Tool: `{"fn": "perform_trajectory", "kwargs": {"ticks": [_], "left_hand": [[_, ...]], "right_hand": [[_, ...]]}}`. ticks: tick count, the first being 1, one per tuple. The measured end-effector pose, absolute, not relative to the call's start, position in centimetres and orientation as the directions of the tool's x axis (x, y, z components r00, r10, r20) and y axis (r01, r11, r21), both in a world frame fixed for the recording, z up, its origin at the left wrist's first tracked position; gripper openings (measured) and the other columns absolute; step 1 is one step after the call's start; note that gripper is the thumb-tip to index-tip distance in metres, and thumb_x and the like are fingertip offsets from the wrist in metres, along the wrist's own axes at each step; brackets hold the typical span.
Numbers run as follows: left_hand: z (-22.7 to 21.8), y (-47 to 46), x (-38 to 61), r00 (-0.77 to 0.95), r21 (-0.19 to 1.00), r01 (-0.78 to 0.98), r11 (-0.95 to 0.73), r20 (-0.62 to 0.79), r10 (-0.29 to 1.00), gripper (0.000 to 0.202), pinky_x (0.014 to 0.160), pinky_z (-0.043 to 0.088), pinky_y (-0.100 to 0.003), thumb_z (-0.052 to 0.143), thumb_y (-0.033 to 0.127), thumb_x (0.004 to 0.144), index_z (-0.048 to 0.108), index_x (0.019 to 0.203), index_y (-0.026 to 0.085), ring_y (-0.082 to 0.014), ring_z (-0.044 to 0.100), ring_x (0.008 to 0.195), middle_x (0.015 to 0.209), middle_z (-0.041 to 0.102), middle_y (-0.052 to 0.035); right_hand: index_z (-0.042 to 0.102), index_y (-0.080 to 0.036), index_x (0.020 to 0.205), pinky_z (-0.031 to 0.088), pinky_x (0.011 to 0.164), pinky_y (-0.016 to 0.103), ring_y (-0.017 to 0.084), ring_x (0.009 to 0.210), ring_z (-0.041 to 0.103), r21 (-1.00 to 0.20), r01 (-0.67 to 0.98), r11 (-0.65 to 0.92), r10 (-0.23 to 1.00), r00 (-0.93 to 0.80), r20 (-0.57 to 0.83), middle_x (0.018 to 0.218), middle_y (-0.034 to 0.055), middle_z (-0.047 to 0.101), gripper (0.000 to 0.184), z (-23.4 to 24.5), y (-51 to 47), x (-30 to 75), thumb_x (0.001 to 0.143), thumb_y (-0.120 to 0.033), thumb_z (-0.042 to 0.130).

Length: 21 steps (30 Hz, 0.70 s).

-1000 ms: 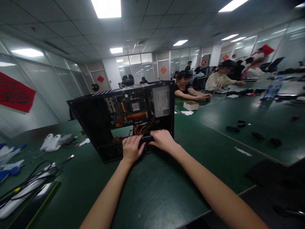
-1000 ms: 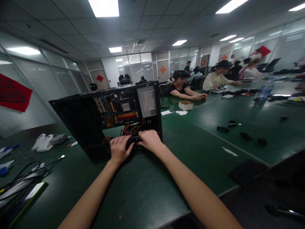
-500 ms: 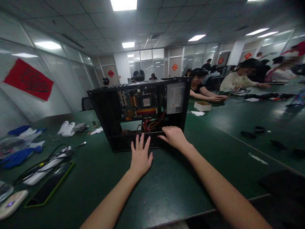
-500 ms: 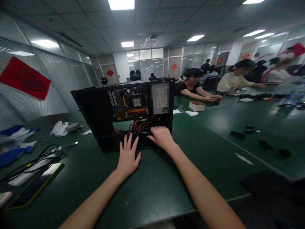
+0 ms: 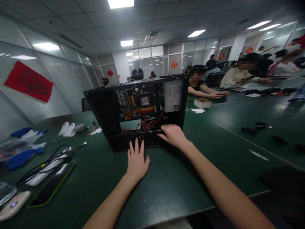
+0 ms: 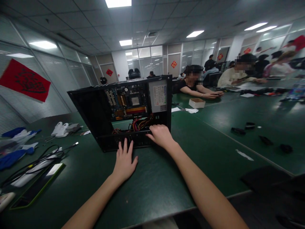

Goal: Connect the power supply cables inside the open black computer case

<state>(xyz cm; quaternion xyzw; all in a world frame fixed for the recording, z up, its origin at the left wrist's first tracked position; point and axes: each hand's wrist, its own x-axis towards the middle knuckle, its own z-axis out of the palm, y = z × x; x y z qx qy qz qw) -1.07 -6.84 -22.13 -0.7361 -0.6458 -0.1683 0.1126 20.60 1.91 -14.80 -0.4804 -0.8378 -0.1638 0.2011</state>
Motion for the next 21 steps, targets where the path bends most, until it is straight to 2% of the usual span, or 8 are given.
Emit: {"fn": "perform_trajectory", "kwargs": {"ticks": [9,17,21], "left_hand": [[-21.87,-6.77,-1.33,0.13,0.055,0.985,-0.163,0.386,0.914,0.071,0.113,0.029,-0.06,0.051,0.036,0.092,0.027,0.156,0.019,-0.0462,0.004,0.15,0.166,0.003,-0.0156],[-21.68,-6.67,-1.67,0.189,0.032,0.974,-0.223,0.422,0.887,0.062,0.113,0.031,-0.059,0.05,0.035,0.093,0.039,0.152,0.018,-0.0509,0.005,0.147,0.166,0.002,-0.0183],[-21.63,-6.76,-1.85,0.213,0.039,0.967,-0.251,0.412,0.886,0.057,0.113,0.031,-0.058,0.052,0.035,0.092,0.048,0.146,0.018,-0.0521,0.006,0.147,0.166,0.0,-0.0168]], "right_hand": [[0.061,-0.017,0.094,0.036,0.073,0.031,0.023,0.086,0.064,0.074,0.871,0.486,0.738,-0.454,0.499,0.093,0.0096,0.07,0.03,-14.8,1.91,20.61,0.094,-0.046,0.058],[0.061,-0.017,0.093,0.035,0.071,0.031,0.023,0.086,0.064,0.096,0.877,0.47,0.735,-0.45,0.507,0.091,0.0088,0.07,0.031,-14.77,2.04,20.52,0.094,-0.048,0.057],[0.061,-0.017,0.092,0.035,0.07,0.032,0.024,0.085,0.064,0.096,0.888,0.45,0.748,-0.434,0.503,0.091,0.0088,0.07,0.032,-14.76,1.95,20.39,0.091,-0.049,0.061]]}}
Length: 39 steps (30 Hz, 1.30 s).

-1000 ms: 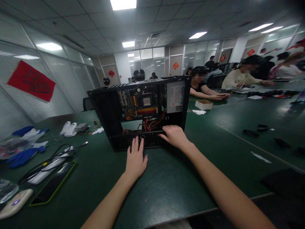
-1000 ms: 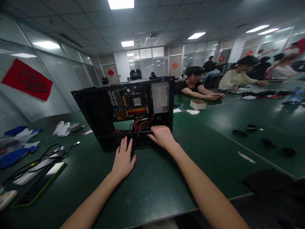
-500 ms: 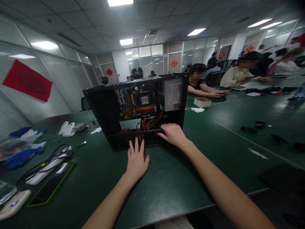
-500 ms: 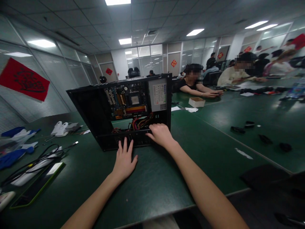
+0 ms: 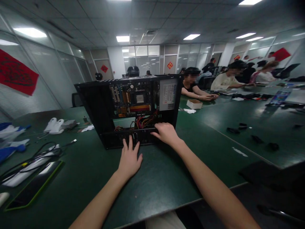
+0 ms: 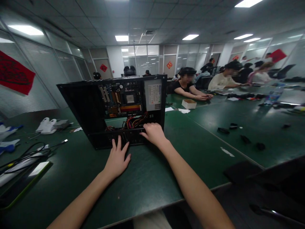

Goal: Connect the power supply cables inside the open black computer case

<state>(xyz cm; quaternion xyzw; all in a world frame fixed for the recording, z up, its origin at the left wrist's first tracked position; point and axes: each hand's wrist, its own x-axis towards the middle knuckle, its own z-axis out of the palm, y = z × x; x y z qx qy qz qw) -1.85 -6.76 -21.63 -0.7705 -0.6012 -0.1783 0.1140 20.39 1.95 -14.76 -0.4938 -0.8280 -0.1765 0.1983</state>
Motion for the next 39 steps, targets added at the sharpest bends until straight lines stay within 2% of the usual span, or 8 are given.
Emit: {"fn": "perform_trajectory", "kwargs": {"ticks": [3,8,15,19,27,31,35,39], "left_hand": [[-21.6,-6.8,-1.9,0.219,0.047,0.965,-0.26,0.409,0.886,0.051,0.113,0.032,-0.057,0.051,0.036,0.093,0.055,0.14,0.018,-0.0521,0.006,0.147,0.166,0.0,-0.0163],[-21.5,-6.6,-2.0,0.225,0.061,0.96,-0.272,0.404,0.887,0.05,0.112,0.034,-0.058,0.051,0.036,0.094,0.055,0.14,0.018,-0.0525,0.005,0.147,0.166,0.001,-0.0168],[-20.8,-5.8,-3.8,0.245,0.022,0.961,-0.277,0.404,0.881,0.044,0.112,0.037,-0.054,0.051,0.032,0.093,0.061,0.133,0.019,-0.046,0.016,0.148,0.166,0.01,-0.0135],[-20.6,-5.6,-4.0,0.233,0.034,0.963,-0.267,0.393,0.89,0.044,0.11,0.039,-0.055,0.05,0.031,0.093,0.06,0.135,0.019,-0.0453,0.014,0.149,0.166,0.009,-0.0121],[-21.3,-4.9,-4.1,0.216,0.084,0.957,-0.276,0.427,0.878,0.043,0.112,0.038,-0.056,0.051,0.031,0.092,0.063,0.132,0.018,-0.0464,0.011,0.149,0.166,0.012,-0.0135],[-21.8,-4.2,-4.7,0.192,0.104,0.956,-0.273,0.478,0.857,0.044,0.112,0.039,-0.056,0.052,0.033,0.092,0.063,0.131,0.017,-0.0454,0.015,0.148,0.165,0.016,-0.0146],[-21.9,-3.7,-4.9,0.156,0.187,0.941,-0.283,0.5,0.852,0.049,0.115,0.035,-0.055,0.047,0.04,0.095,0.058,0.134,0.012,-0.0406,0.018,0.149,0.162,0.02,-0.0207],[-22.0,-3.2,-5.0,0.066,0.355,0.891,-0.283,0.516,0.854,0.059,0.118,0.029,-0.055,0.04,0.045,0.098,0.044,0.141,0.006,-0.0357,0.017,0.15,0.16,0.023,-0.0257]], "right_hand": [[0.062,-0.017,0.091,0.035,0.069,0.032,0.024,0.085,0.064,0.097,0.893,0.439,0.754,-0.425,0.5,0.092,0.0089,0.071,0.032,-14.7,1.8,20.3,0.09,-0.049,0.063],[0.061,-0.017,0.091,0.034,0.07,0.032,0.024,0.085,0.064,0.103,0.903,0.418,0.759,-0.409,0.507,0.091,0.0091,0.07,0.032,-14.6,1.7,20.0,0.09,-0.049,0.064],[0.061,-0.016,0.095,0.035,0.072,0.034,0.025,0.087,0.063,0.106,0.922,0.373,0.782,-0.374,0.498,0.095,0.0118,0.069,0.029,-14.5,1.4,18.7,0.091,-0.045,0.063],[0.062,-0.016,0.096,0.036,0.072,0.036,0.026,0.088,0.063,0.101,0.935,0.34,0.804,-0.345,0.485,0.095,0.0128,0.069,0.029,-14.4,1.3,18.0,0.092,-0.044,0.062],[0.063,-0.016,0.095,0.039,0.076,0.037,0.027,0.09,0.061,0.021,0.963,0.268,0.834,-0.243,0.495,0.093,0.0119,0.067,0.028,-14.3,0.6,16.6,0.089,-0.042,0.067],[0.062,-0.015,0.097,0.039,0.078,0.038,0.028,0.09,0.06,-0.005,0.97,0.242,0.849,-0.209,0.485,0.094,0.0129,0.066,0.024,-13.9,-0.3,15.3,0.09,-0.038,0.064],[0.06,-0.014,0.102,0.04,0.08,0.04,0.03,0.093,0.059,-0.019,0.977,0.212,0.865,-0.179,0.468,0.097,0.0159,0.065,0.024,-13.9,-1.6,13.5,0.09,-0.034,0.064],[0.059,-0.013,0.105,0.041,0.081,0.043,0.032,0.095,0.059,-0.036,0.979,0.203,0.876,-0.165,0.454,0.1,0.0182,0.064,0.027,-13.9,-2.8,11.7,0.088,-0.033,0.066]]}}
